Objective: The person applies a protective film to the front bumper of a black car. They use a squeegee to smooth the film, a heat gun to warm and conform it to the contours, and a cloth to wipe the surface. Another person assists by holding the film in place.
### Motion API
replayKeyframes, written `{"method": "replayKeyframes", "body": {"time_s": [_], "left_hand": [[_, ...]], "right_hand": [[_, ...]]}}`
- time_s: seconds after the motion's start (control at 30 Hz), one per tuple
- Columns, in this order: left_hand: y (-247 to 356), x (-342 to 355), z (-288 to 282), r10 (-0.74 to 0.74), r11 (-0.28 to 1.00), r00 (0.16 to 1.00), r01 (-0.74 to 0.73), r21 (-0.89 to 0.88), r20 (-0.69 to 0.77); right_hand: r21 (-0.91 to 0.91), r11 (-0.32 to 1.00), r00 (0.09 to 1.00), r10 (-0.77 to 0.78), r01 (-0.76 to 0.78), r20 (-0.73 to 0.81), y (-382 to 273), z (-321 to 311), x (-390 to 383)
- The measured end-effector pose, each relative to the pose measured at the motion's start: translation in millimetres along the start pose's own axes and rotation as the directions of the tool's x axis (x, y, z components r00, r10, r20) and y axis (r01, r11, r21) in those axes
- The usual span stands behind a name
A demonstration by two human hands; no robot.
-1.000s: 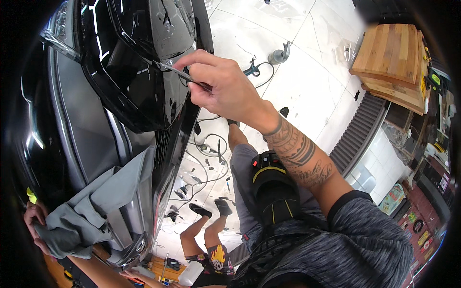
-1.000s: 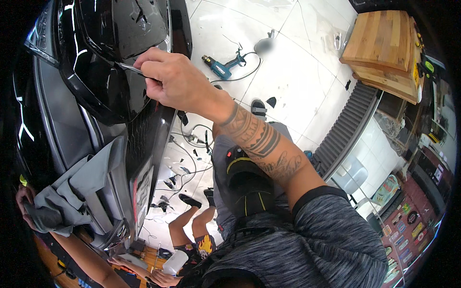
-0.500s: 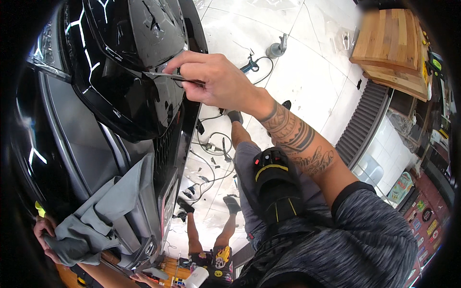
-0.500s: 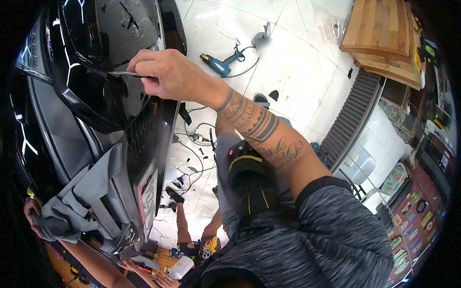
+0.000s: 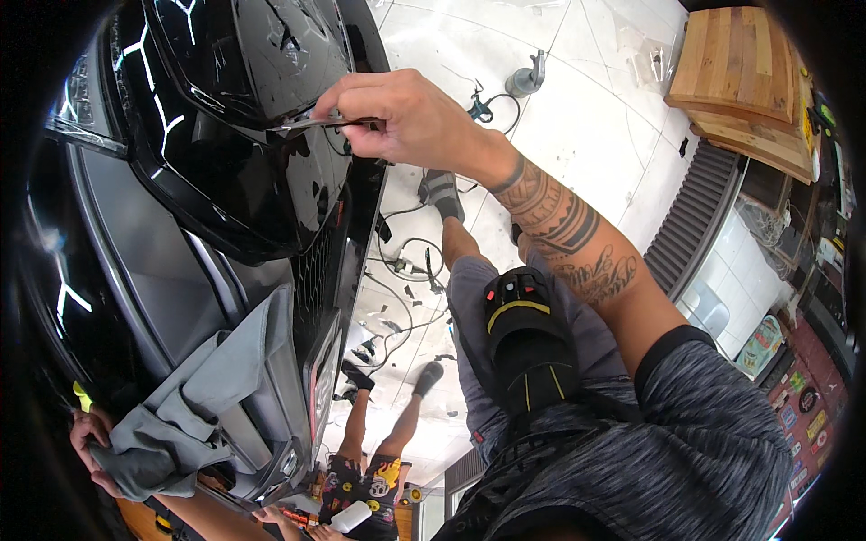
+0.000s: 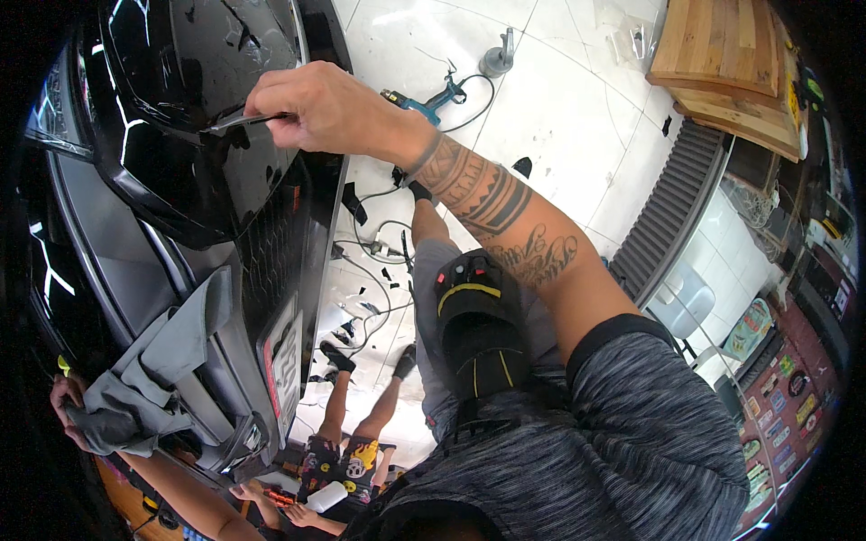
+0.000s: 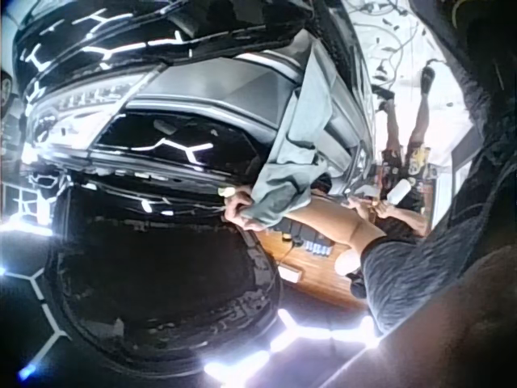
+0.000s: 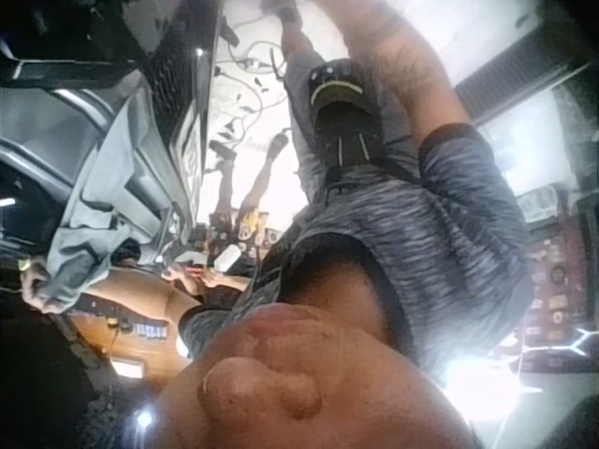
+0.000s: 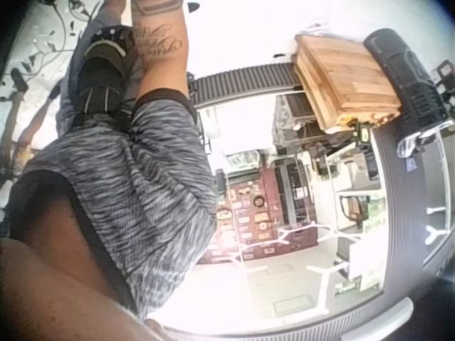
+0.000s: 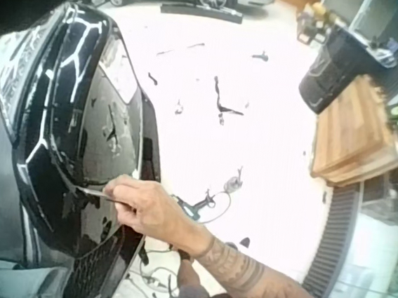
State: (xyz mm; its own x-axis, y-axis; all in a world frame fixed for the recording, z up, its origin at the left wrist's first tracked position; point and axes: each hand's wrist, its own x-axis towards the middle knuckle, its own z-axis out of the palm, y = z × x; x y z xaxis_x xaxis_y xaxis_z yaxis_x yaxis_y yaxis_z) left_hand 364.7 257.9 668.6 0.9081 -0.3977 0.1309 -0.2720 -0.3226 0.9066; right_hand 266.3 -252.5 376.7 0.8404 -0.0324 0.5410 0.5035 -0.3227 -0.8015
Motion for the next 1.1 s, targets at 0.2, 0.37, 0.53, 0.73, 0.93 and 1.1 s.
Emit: {"method": "replayKeyframes", "body": {"time_s": [0.2,0.37,0.53,0.73,0.93,1.1], "left_hand": [[0,1,-13,-0.007,1.0,0.998,0.009,-0.021,0.057],[15,4,78,0.076,0.966,0.977,-0.023,0.256,-0.201],[5,1,6,0.0,0.999,1.0,0.001,0.033,-0.026],[7,0,16,0.017,0.997,0.997,-0.011,0.077,-0.074],[6,4,-1,0.013,1.0,0.996,-0.014,0.003,0.091],[4,0,13,0.036,0.99,0.998,-0.03,0.136,-0.044]], "right_hand": [[-0.002,1.0,1.0,-0.016,0.016,-0.008,11,3,2],[-0.021,1.0,1.0,0.003,-0.003,0.004,16,1,5],[-0.008,1.0,1.0,0.012,-0.012,-0.022,19,2,7],[-0.038,0.999,0.999,-0.016,0.018,0.037,24,2,6],[-0.037,0.999,0.998,0.007,-0.005,0.06,27,3,6],[-0.065,0.998,0.998,0.008,-0.005,0.06,29,3,5]]}}
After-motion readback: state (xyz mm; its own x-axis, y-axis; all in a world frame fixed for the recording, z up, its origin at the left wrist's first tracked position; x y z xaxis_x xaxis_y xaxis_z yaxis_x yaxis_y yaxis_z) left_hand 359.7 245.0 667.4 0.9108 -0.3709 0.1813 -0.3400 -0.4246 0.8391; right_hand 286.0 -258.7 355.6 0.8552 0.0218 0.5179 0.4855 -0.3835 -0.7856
